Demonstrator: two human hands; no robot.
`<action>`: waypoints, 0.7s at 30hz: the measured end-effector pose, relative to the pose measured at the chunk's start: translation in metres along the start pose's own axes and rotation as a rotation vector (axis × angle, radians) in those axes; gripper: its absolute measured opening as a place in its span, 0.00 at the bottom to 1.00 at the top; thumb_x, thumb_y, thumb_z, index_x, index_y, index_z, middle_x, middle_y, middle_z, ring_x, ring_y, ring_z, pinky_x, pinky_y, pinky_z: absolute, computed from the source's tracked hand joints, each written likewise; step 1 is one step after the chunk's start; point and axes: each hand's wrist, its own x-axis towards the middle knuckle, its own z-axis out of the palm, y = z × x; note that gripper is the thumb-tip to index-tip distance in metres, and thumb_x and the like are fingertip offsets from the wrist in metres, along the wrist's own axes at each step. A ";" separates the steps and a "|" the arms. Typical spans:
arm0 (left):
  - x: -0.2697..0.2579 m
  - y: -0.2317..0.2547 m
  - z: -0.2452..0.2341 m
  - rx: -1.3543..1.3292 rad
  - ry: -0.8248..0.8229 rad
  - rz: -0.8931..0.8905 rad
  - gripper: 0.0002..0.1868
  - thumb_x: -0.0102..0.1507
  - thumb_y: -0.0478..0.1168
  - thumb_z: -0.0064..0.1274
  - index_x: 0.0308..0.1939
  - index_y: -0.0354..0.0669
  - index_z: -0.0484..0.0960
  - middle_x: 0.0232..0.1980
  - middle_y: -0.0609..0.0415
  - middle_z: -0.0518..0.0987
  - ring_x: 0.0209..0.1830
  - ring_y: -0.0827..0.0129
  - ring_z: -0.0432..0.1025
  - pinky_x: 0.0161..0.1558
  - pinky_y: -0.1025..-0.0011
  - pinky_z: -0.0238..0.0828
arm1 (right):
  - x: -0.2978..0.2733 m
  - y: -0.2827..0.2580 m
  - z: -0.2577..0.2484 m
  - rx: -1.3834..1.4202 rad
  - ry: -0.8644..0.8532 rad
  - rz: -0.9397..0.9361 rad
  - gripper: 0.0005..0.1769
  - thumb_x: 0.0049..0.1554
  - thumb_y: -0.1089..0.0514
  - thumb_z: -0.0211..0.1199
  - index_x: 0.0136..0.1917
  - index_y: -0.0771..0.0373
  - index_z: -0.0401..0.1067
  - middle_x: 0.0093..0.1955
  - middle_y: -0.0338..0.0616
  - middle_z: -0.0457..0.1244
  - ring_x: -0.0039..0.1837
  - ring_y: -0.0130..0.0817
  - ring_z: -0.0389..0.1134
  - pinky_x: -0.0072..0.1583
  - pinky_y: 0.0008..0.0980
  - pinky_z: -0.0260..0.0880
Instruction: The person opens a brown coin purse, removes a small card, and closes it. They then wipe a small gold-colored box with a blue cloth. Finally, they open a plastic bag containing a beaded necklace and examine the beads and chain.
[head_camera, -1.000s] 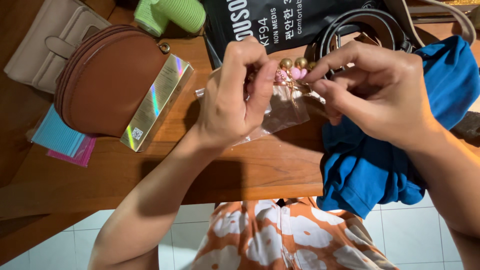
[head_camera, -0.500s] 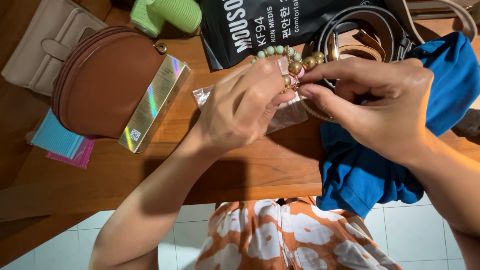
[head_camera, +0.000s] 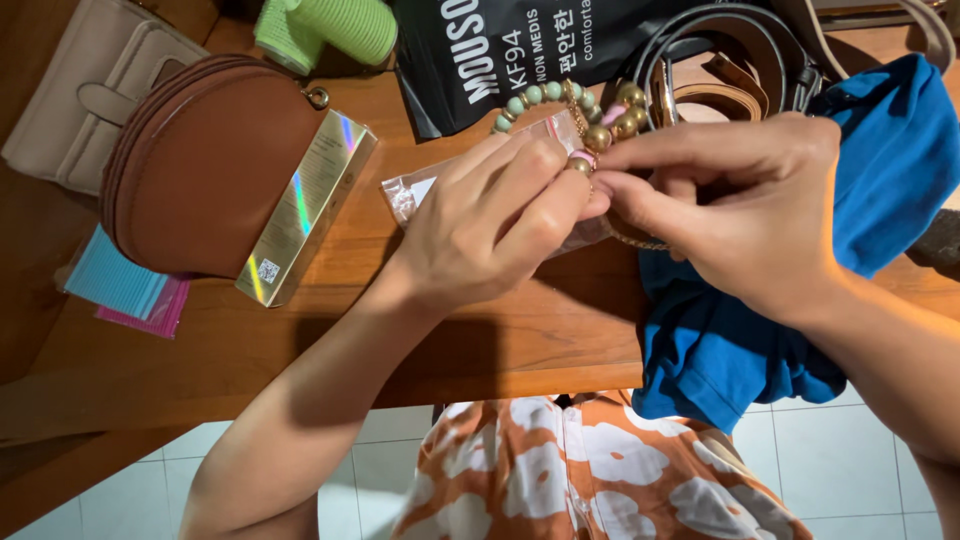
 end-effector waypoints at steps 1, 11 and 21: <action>0.000 0.000 0.001 0.014 0.011 -0.005 0.22 0.68 0.31 0.64 0.56 0.32 0.65 0.51 0.41 0.73 0.48 0.47 0.75 0.50 0.55 0.79 | -0.001 0.002 0.000 0.038 -0.006 0.022 0.05 0.60 0.66 0.70 0.51 0.68 0.80 0.29 0.33 0.62 0.30 0.15 0.59 0.33 0.17 0.55; -0.003 -0.005 0.000 -0.004 0.012 0.027 0.23 0.70 0.30 0.65 0.57 0.33 0.64 0.51 0.44 0.73 0.45 0.51 0.75 0.46 0.57 0.77 | 0.001 0.013 -0.008 0.513 -0.059 0.199 0.02 0.63 0.69 0.64 0.50 0.70 0.73 0.29 0.36 0.61 0.28 0.13 0.56 0.33 0.18 0.52; 0.003 0.016 0.014 -0.519 0.113 -0.562 0.17 0.75 0.30 0.55 0.60 0.36 0.63 0.50 0.51 0.75 0.45 0.73 0.77 0.46 0.77 0.76 | 0.004 0.001 -0.007 0.234 0.056 0.111 0.02 0.61 0.70 0.64 0.48 0.70 0.73 0.32 0.33 0.61 0.30 0.11 0.56 0.34 0.14 0.51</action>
